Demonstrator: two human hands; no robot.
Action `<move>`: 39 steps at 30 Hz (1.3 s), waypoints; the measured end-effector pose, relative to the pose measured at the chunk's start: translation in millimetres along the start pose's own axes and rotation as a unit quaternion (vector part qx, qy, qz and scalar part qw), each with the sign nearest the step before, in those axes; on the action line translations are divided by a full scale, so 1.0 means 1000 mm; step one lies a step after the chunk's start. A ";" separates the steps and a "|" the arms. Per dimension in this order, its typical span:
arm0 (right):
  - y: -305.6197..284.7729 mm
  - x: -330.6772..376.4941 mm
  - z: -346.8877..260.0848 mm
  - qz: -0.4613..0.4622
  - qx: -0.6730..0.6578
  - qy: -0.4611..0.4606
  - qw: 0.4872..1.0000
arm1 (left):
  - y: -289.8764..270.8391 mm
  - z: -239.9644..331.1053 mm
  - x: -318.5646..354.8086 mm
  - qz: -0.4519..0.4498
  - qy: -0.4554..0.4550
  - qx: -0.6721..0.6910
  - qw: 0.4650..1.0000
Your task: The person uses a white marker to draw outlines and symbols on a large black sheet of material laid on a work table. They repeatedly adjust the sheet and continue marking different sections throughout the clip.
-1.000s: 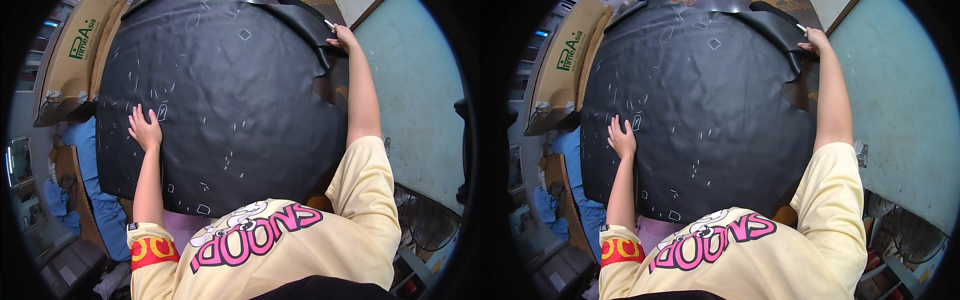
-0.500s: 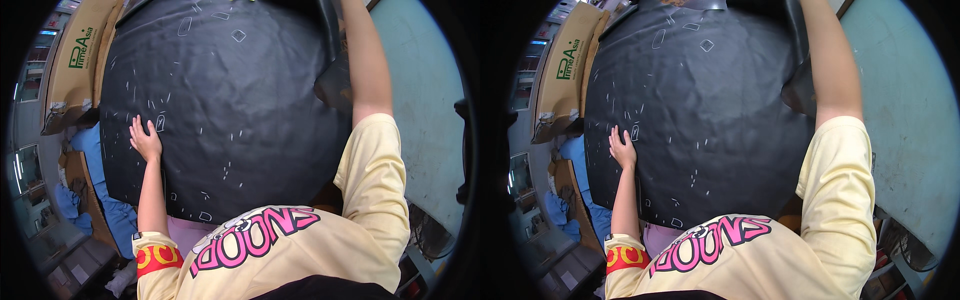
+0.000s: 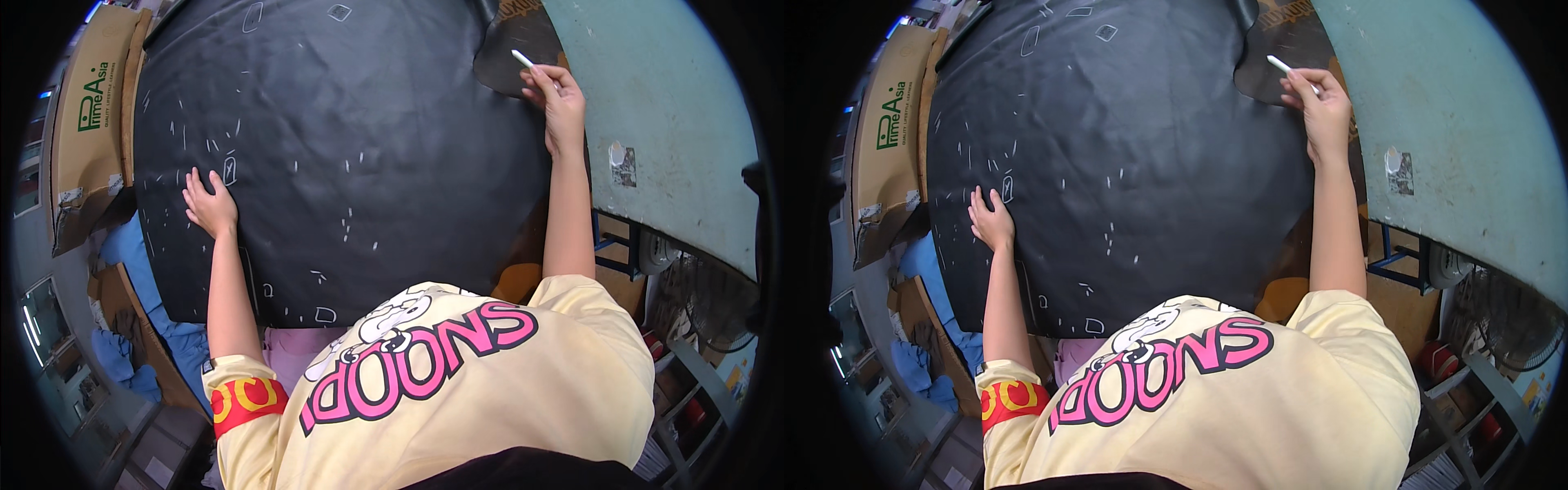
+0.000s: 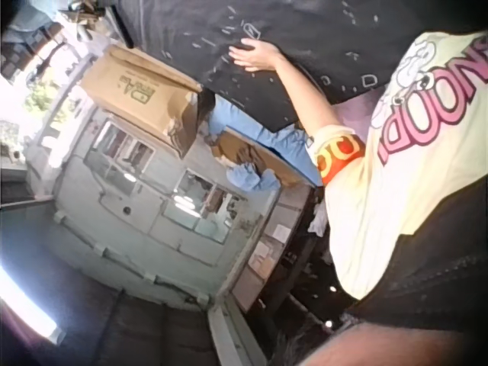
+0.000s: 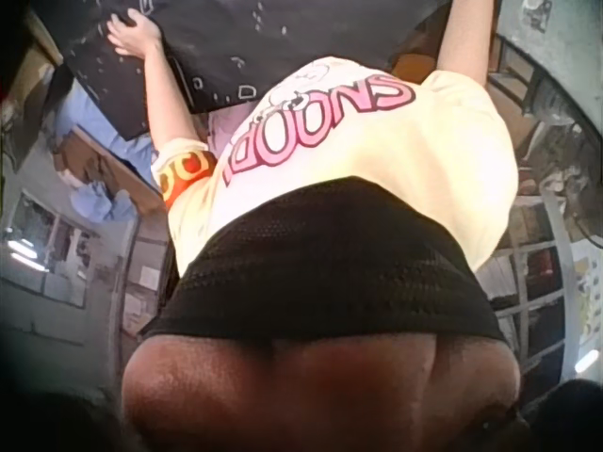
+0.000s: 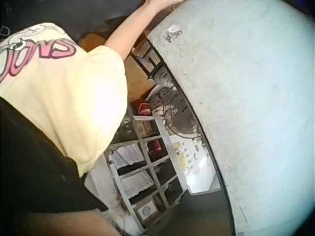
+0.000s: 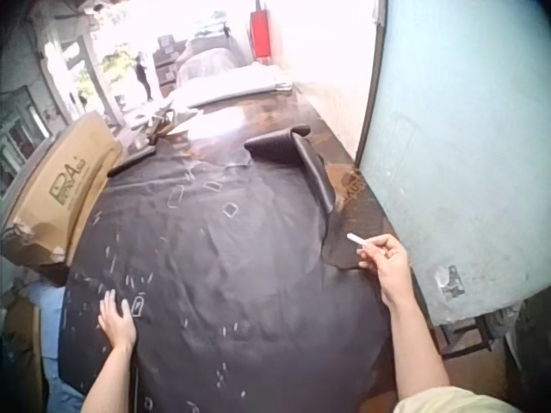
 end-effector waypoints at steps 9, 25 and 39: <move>0.013 0.068 0.017 -0.015 0.186 -0.072 0.980 | 0.001 -0.001 -0.003 -0.013 -0.004 -0.002 1.000; -0.002 0.066 0.019 0.023 -0.046 -0.026 0.998 | 0.004 0.003 -0.006 -0.011 0.001 0.000 1.000; 0.012 0.064 0.006 0.115 0.379 -0.190 0.898 | 0.005 -0.002 -0.008 -0.010 -0.002 0.007 1.000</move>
Point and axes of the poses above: each hand's wrist, its own x-axis away from the middle knuckle, its own y-axis out of the palm, z = x × y, the point moved 8 cm from there along -x, towards the middle knuckle, and after that the axes turned 11 degrees about y, right-handed, at the moved point
